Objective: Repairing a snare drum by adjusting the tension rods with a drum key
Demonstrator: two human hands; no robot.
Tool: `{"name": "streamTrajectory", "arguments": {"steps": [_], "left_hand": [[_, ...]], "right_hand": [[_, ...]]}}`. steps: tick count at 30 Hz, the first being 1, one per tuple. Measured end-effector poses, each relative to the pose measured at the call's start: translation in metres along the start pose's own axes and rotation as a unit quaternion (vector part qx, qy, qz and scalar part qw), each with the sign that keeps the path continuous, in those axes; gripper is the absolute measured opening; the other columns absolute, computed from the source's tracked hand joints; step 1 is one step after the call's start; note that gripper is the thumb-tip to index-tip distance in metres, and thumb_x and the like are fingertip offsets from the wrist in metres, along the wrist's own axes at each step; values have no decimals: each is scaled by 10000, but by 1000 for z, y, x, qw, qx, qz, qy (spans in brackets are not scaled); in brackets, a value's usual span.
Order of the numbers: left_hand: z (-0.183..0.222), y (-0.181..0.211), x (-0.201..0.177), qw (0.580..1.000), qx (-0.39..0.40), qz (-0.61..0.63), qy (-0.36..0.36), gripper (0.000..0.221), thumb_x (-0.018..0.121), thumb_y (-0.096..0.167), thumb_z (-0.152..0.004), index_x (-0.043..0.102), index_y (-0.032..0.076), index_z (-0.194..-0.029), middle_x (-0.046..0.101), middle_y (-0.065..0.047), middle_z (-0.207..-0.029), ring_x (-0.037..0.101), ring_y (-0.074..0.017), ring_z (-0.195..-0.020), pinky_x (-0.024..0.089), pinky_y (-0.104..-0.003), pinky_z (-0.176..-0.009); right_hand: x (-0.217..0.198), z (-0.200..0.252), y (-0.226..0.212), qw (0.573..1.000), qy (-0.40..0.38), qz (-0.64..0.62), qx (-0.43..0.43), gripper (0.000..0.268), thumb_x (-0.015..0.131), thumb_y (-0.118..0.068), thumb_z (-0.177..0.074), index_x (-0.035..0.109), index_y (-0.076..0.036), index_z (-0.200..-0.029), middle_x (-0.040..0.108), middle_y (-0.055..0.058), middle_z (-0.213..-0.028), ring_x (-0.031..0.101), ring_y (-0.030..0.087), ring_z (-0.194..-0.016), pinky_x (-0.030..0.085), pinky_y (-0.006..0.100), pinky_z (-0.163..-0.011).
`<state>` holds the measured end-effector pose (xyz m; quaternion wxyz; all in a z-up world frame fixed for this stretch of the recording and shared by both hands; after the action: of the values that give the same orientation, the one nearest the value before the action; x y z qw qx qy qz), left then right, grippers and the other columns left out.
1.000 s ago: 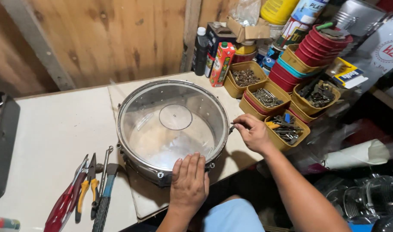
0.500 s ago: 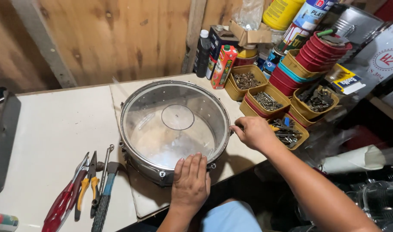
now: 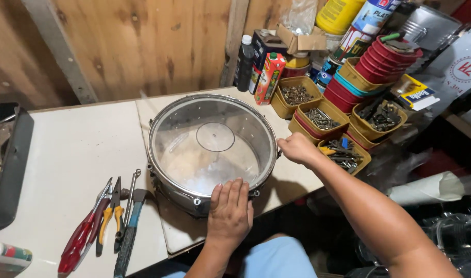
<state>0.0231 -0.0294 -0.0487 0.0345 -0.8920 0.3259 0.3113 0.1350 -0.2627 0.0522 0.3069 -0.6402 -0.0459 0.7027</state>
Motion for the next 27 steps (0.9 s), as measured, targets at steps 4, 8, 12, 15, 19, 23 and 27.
{"name": "streamTrajectory", "arguments": {"steps": [4, 8, 12, 15, 19, 23, 27], "left_hand": [[-2, -2, -3, 1000, 9, 19, 3, 457, 640, 323, -844, 680, 81, -1229, 665, -100, -1282, 594, -266, -1180, 291, -416, -1146], [-7, -3, -8, 999, 14, 45, 17, 453, 648, 384, -837, 684, 97, -1185, 685, -73, -1239, 623, -244, -1140, 292, -405, -1127], [-13, -9, -20, 994, 10, 98, 40, 364, 679, 331, -860, 701, 91, -1132, 713, -68, -1174, 653, -233, -1084, 321, -388, -1107], [-12, -18, -23, 991, 11, 122, 45, 340, 718, 307, -827, 718, 104, -1099, 724, -63, -1148, 664, -222, -1065, 328, -394, -1100], [-13, -34, -28, 986, 16, 157, 51, 289, 744, 265, -800, 731, 101, -1038, 741, -64, -1105, 687, -230, -1010, 379, -423, -1045], [-15, -49, -33, 978, 14, 203, 49, 261, 793, 313, -755, 768, 125, -935, 756, -27, -1011, 684, -211, -915, 408, -416, -993], [-11, -57, -33, 980, 57, 192, -1, 466, 918, 420, -695, 714, 117, -984, 710, -32, -1067, 654, -215, -960, 393, -425, -1001]], "right_hand": [[-6, 14, -12, 994, -20, 111, -6, 649, 425, -445, -1025, 602, -39, -552, 646, 159, -525, 643, 301, -510, 520, 447, -639], [-3, 18, -8, 981, 40, 186, -46, 491, 588, -469, -969, 757, -22, -855, 743, 255, -866, 707, 421, -868, 517, 541, -775], [-12, 42, -22, 1000, 8, 28, 12, 425, 661, -369, -936, 694, -157, -1303, 805, 90, -841, 730, 195, -622, 559, 393, -684], [-22, 59, -23, 997, -54, -4, -59, 444, 694, -282, -932, 648, -169, -1359, 824, 109, -928, 789, 175, -753, 569, 353, -640], [-22, 55, 5, 990, -50, 71, -109, 510, 744, -426, -860, 685, -217, -1321, 831, 10, -941, 785, 144, -798, 535, 312, -810], [-19, 53, 33, 936, -46, 202, -284, 608, 720, -487, -876, 609, -190, -1395, 767, 47, -1155, 712, 318, -1032, 516, 427, -889], [-18, 62, 38, 850, 45, 269, -451, 327, 708, -372, -920, 711, -261, -1228, 637, 41, -1083, 698, 307, -834, 557, 456, -658]]}}
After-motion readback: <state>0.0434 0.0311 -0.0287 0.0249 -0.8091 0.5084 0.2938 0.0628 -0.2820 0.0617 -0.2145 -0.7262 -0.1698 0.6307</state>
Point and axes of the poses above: each hand's wrist, its own z-axis away from the middle knuckle, its own x-axis out of the palm, y = z × x, the point moved 2 cm from there along -z, towards the middle knuckle
